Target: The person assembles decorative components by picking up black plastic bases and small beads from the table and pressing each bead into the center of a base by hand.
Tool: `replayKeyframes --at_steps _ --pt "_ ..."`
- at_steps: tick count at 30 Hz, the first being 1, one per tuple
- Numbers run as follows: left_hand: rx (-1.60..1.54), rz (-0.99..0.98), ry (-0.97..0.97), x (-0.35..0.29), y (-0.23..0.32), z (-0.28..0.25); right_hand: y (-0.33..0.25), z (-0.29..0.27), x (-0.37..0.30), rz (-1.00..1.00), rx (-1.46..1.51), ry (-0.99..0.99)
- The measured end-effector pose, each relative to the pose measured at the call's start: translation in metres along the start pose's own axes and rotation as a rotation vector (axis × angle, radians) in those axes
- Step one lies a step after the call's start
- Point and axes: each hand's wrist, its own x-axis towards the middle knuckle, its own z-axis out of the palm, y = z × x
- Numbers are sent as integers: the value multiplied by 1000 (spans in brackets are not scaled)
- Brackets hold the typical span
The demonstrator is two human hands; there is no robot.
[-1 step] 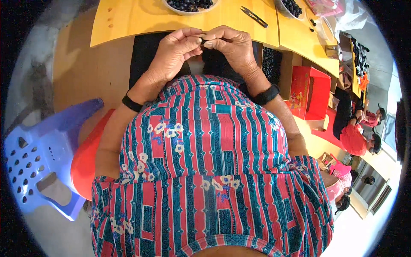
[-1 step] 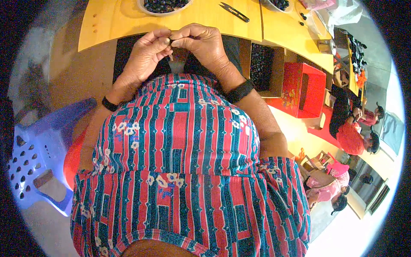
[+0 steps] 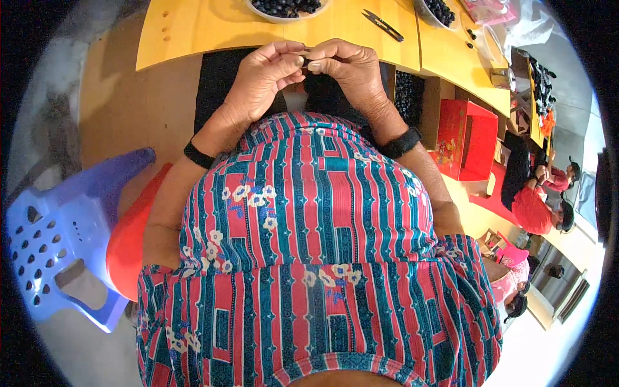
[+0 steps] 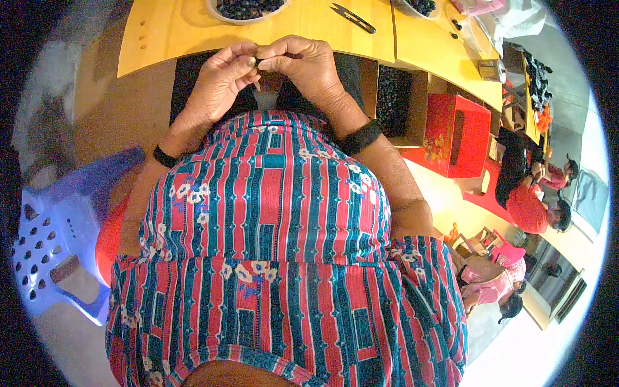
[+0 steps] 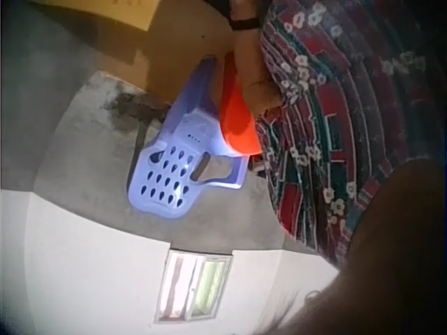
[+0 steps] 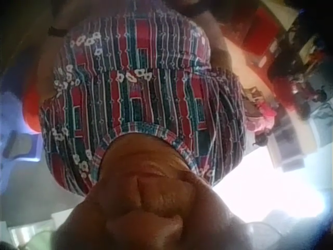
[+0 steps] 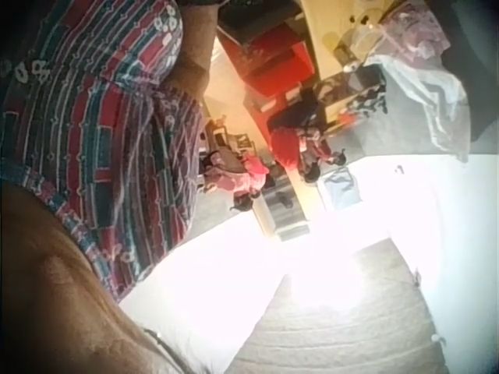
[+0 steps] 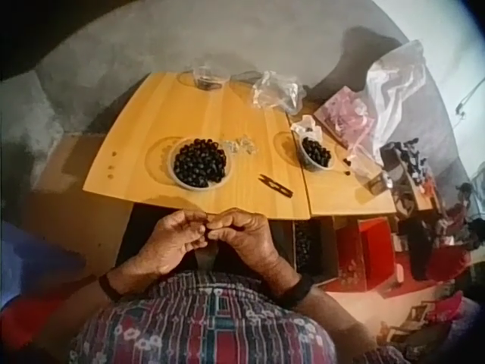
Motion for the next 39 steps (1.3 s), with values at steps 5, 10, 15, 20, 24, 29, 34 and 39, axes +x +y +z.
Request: replayKeyframes --at_steps 5,10,15,20,24,29,34,39 --pt "-25 -9 -61 1 -3 -7 4 -1 0 153 179 -41" --pt "19 -7 -108 2 0 -6 1 -3 1 230 324 -110" --pt "154 -33 -133 -2 8 -5 -8 -6 3 228 251 -242" --pt "176 -55 -184 1 11 -7 -10 -11 6 165 105 -399" --pt "169 -75 -197 0 13 -6 -16 -9 5 153 124 -400" --pt "156 -69 -170 1 11 -10 -15 -8 7 135 109 -410" --pt "152 -65 -183 1 12 -11 -14 -6 4 103 126 -374" --pt "113 9 -124 0 17 0 -16 -3 1 62 109 -261"
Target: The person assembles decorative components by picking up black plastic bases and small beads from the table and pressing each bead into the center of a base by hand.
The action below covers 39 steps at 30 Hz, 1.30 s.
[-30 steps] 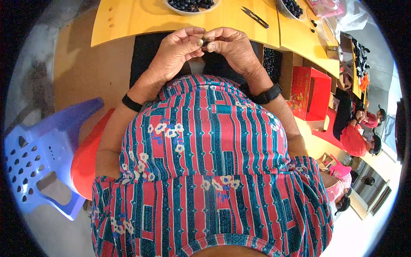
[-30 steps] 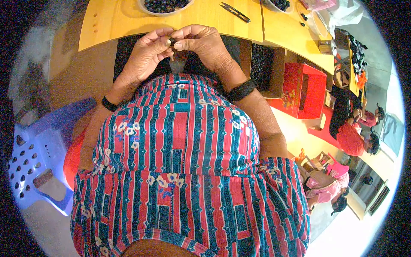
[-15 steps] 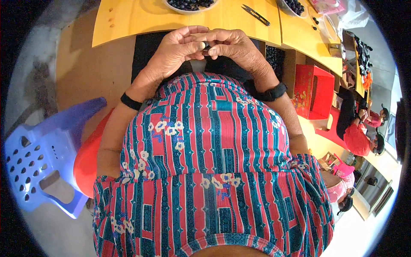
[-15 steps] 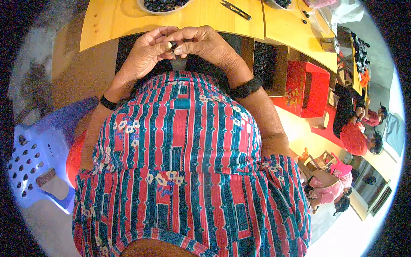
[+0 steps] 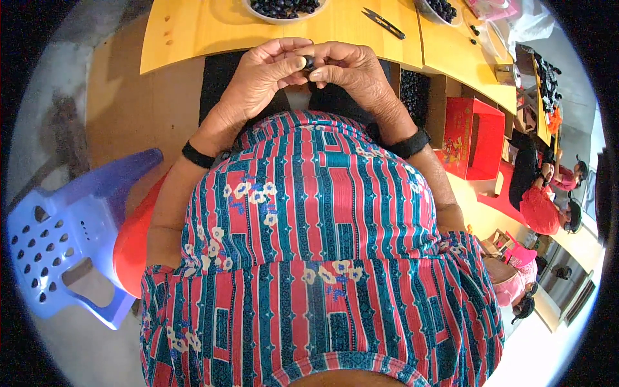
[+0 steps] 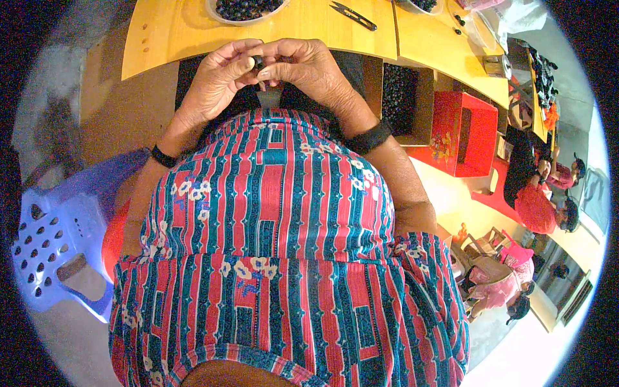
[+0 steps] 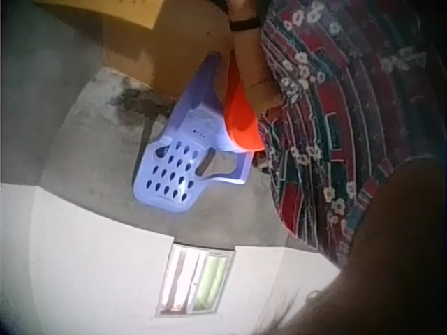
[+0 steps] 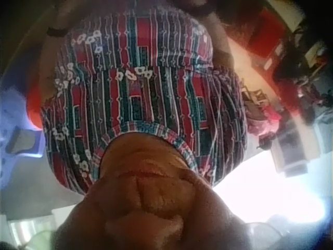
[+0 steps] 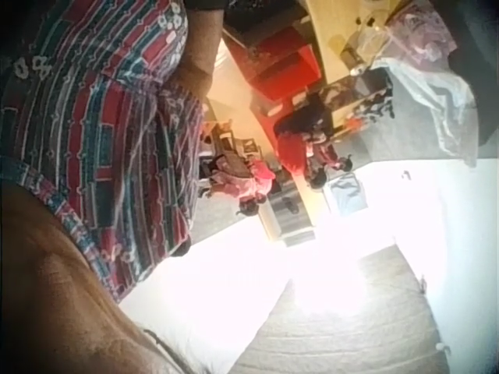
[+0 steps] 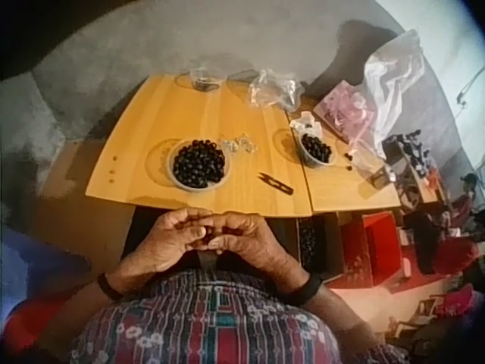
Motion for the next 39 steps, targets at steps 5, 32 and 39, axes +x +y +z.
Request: replayKeyframes --at_steps 5,32,39 --pt "-40 45 5 2 -1 -1 1 9 0 -12 93 155" --pt "5 58 149 1 -2 2 -3 22 0 -63 -216 460" --pt "14 56 27 2 1 -1 1 2 2 137 51 233"
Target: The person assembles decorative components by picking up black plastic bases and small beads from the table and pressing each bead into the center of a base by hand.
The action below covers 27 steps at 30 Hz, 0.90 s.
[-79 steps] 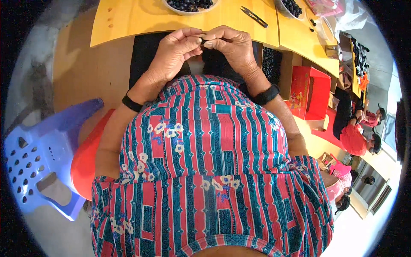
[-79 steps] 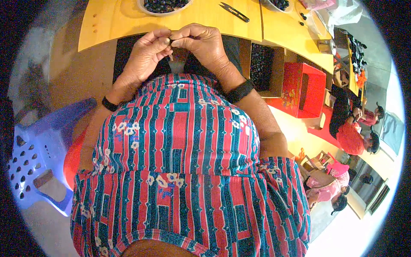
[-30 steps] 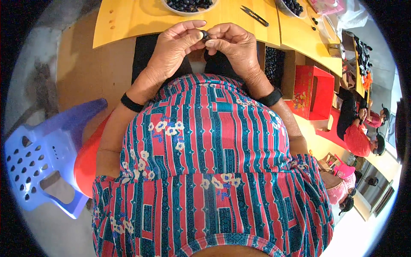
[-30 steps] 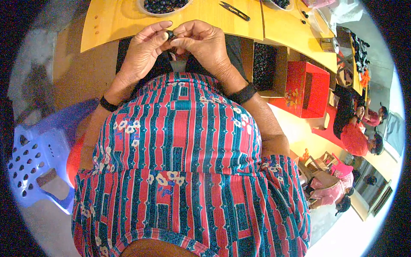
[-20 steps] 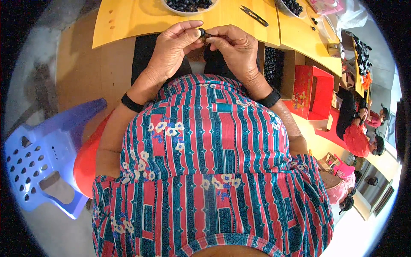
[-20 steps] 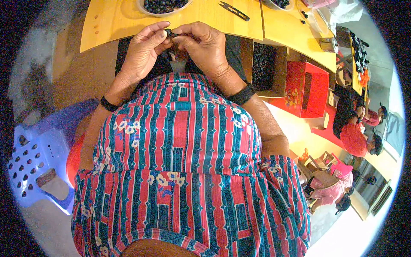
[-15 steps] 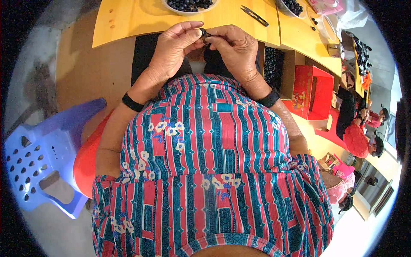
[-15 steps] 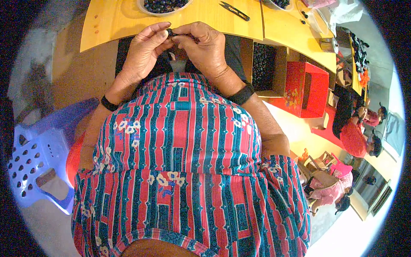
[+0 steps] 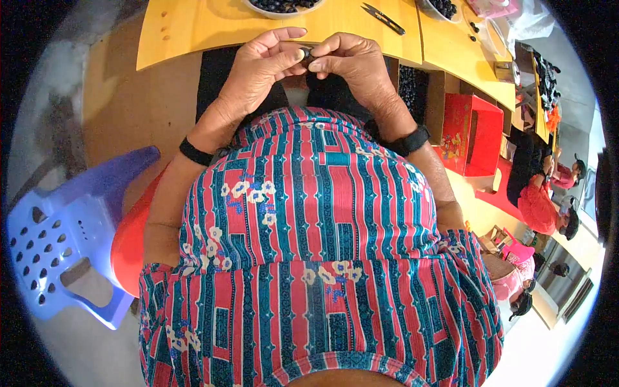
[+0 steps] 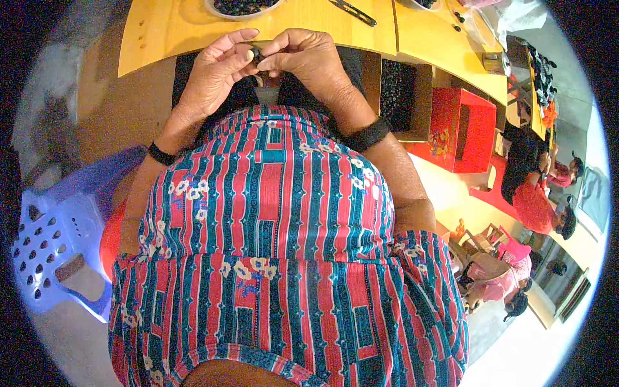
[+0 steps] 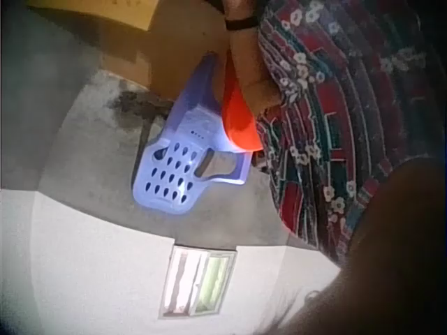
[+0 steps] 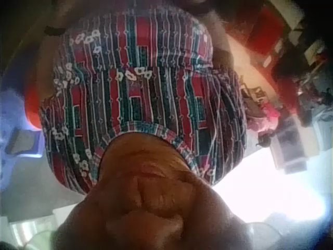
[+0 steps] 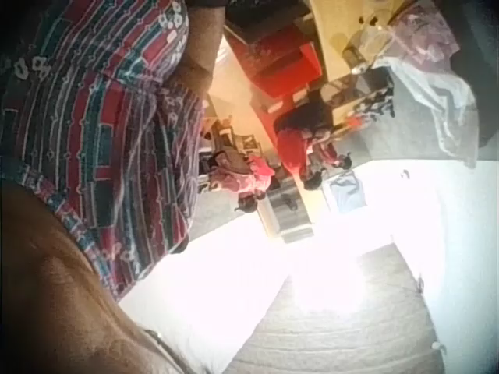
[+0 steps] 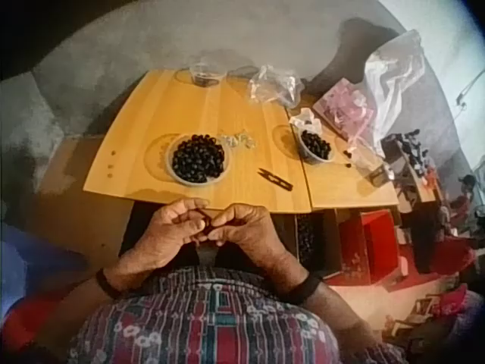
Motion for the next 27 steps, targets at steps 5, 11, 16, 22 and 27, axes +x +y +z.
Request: replayKeyframes --at_steps 5,11,16,22,27 --pt "92 -56 -65 2 0 -1 1 -7 1 41 24 -150" --pt "143 -130 -95 -1 4 0 -6 -6 -3 2 -86 -281" --pt "169 -157 -107 -2 6 -1 -1 -6 -2 -5 -41 -298" --pt "133 -147 -79 -2 5 -2 8 -2 0 -73 -28 -276" --pt "123 -128 -77 -3 6 -3 10 -2 0 -91 -37 -257"
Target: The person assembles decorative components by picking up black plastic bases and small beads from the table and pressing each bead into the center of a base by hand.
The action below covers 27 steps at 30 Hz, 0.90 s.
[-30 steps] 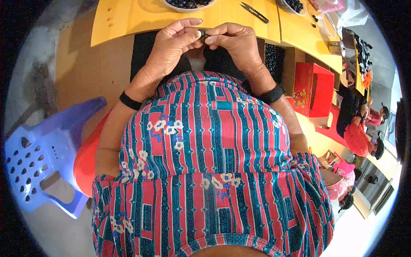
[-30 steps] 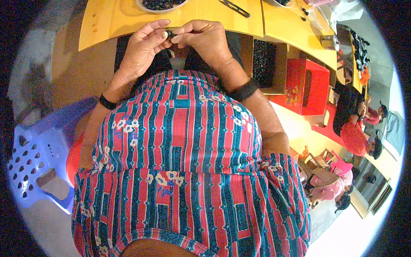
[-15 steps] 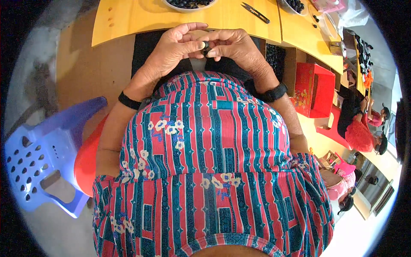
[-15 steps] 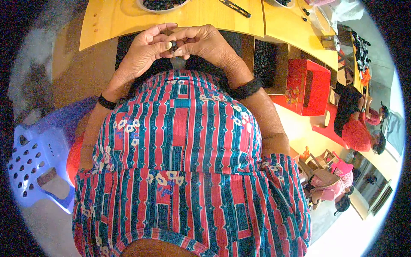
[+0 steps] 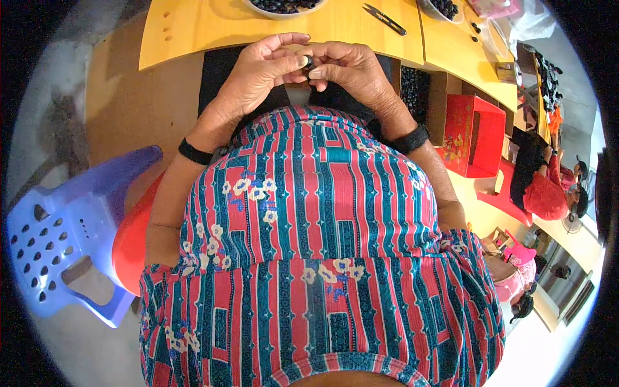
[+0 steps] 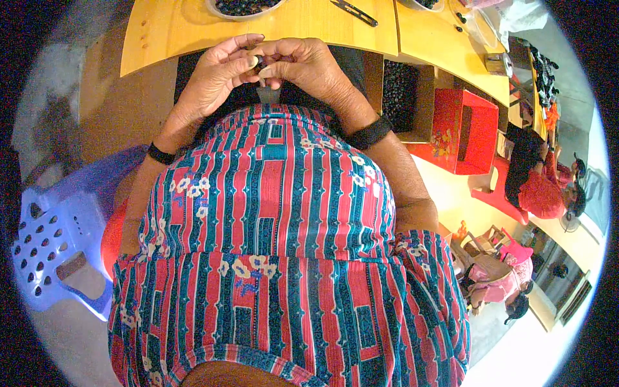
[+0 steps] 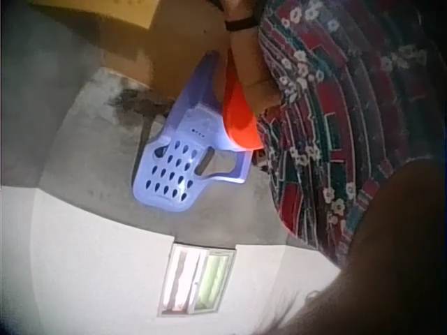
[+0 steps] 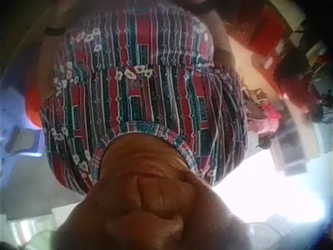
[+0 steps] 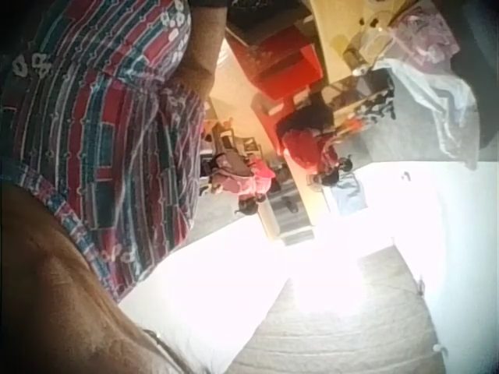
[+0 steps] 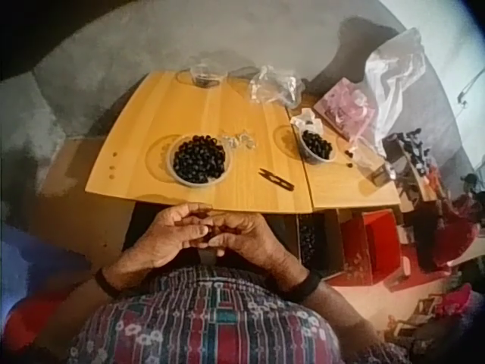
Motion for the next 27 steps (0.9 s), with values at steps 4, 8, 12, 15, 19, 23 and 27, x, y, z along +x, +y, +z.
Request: replayKeyframes --at_steps 4,8,12,15,19,23,27 --pt "-52 -13 27 -1 -3 -1 -1 0 0 -28 10 -8" --pt "-44 -14 33 -2 -3 0 -8 1 0 -2 -35 -8" --pt "-7 -17 -12 0 -1 -1 -6 -1 0 55 -19 -5" --pt "17 -14 -23 0 1 0 -4 -1 1 69 -16 -21" --pt "51 8 -10 0 1 -1 -2 -1 1 41 40 -10" --pt "9 -10 16 1 -4 2 1 -4 -1 33 2 -4" --pt "-44 -27 4 0 -6 1 2 -5 -1 58 41 -22"
